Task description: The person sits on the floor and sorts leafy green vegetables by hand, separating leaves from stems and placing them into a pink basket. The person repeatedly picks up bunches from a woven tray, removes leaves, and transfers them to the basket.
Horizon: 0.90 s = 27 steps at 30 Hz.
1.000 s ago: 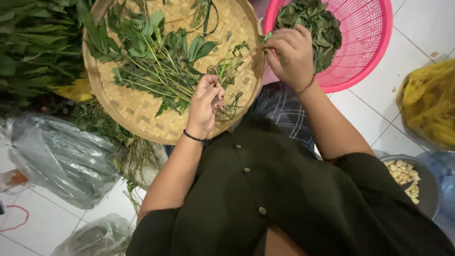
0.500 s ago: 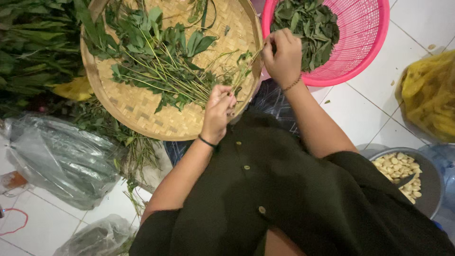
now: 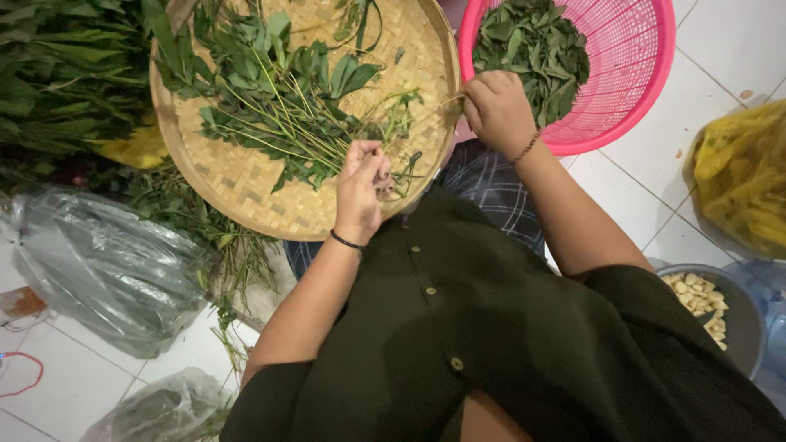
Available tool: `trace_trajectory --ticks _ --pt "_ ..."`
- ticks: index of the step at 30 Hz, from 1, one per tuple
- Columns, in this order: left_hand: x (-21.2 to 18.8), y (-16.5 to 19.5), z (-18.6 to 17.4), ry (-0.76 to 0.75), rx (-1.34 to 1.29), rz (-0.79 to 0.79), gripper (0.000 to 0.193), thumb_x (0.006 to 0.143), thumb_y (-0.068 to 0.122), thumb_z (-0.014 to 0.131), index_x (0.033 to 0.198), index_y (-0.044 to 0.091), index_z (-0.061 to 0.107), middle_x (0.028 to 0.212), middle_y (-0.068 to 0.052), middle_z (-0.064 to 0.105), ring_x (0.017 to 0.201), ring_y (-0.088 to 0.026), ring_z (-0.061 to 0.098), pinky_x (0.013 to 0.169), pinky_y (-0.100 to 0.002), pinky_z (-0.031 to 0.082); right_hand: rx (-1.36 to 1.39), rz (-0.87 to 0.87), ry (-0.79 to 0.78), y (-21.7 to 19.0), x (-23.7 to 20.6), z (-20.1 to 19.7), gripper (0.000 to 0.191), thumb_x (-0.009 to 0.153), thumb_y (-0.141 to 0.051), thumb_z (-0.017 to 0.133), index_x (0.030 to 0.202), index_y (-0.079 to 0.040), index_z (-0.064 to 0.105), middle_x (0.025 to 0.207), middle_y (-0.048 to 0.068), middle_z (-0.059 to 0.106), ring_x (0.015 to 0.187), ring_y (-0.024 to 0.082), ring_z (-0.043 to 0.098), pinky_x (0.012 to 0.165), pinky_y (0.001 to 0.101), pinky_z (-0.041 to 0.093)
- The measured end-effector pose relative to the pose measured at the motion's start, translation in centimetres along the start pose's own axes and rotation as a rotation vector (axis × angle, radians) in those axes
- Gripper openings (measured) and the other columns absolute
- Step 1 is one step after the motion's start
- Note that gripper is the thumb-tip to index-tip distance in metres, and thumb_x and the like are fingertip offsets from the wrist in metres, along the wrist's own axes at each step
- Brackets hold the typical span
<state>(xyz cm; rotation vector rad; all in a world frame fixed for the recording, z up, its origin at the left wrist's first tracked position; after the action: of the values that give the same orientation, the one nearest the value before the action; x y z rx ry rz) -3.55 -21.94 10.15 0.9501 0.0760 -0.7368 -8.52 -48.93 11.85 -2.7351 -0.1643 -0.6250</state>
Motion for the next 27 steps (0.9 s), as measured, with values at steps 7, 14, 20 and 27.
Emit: trace_trajectory --ticks 7,14,20,27 --pt "-1.5 -2.7 1.0 -0.092 0.109 -0.087 0.015 0.101 0.012 0.054 0.115 0.005 0.052 0.078 0.001 0.048 0.066 -0.008 0.042 0.057 -0.023 0.035 -0.13 0.285 -0.099 1.7 -1.0 3.5 0.012 0.096 -0.018 0.061 0.1 -0.007 0.063 0.081 0.017 0.068 0.075 0.039 0.066 0.065 0.0511 0.052" --pt "-2.0 -3.0 1.1 -0.098 0.061 -0.152 0.015 0.101 0.012 0.053 0.114 0.005 0.049 0.075 0.001 0.045 0.062 -0.008 0.04 0.057 -0.025 0.038 -0.076 0.439 -0.057 6.6 -2.3 4.5 0.011 0.106 -0.014 0.055 0.105 -0.004 0.06 0.079 0.023 0.067 0.071 0.044 0.065 0.063 0.0551 0.051" --pt "-1.5 -3.4 2.1 -0.149 0.028 -0.196 0.016 0.1 0.012 0.054 0.115 0.006 0.049 0.077 0.001 0.045 0.062 -0.008 0.04 0.058 -0.026 0.039 0.122 0.478 0.128 9.2 -2.2 5.1 0.016 0.105 -0.005 0.051 0.116 -0.006 0.062 0.1 0.023 0.073 0.09 0.044 0.07 0.075 0.0509 0.055" --pt "-2.8 -1.2 0.1 -0.125 -0.082 -0.115 0.009 0.103 0.011 0.054 0.111 0.009 0.051 0.074 0.003 0.038 0.06 -0.007 0.034 0.056 -0.025 0.031 0.237 0.602 0.359 13.4 -1.8 1.0 0.04 0.097 0.004 0.043 0.133 -0.001 0.061 0.117 0.018 0.075 0.104 0.035 0.074 0.088 0.0431 0.058"
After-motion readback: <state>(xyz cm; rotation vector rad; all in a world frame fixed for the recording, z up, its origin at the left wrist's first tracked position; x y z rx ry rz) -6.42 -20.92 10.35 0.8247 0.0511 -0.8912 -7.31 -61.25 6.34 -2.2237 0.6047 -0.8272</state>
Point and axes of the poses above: each hand's wrist, its own x-axis towards the middle knuckle, its own z-axis out of the palm, y = z × x, the point moved 2 cm from there along x, towards the middle knuckle
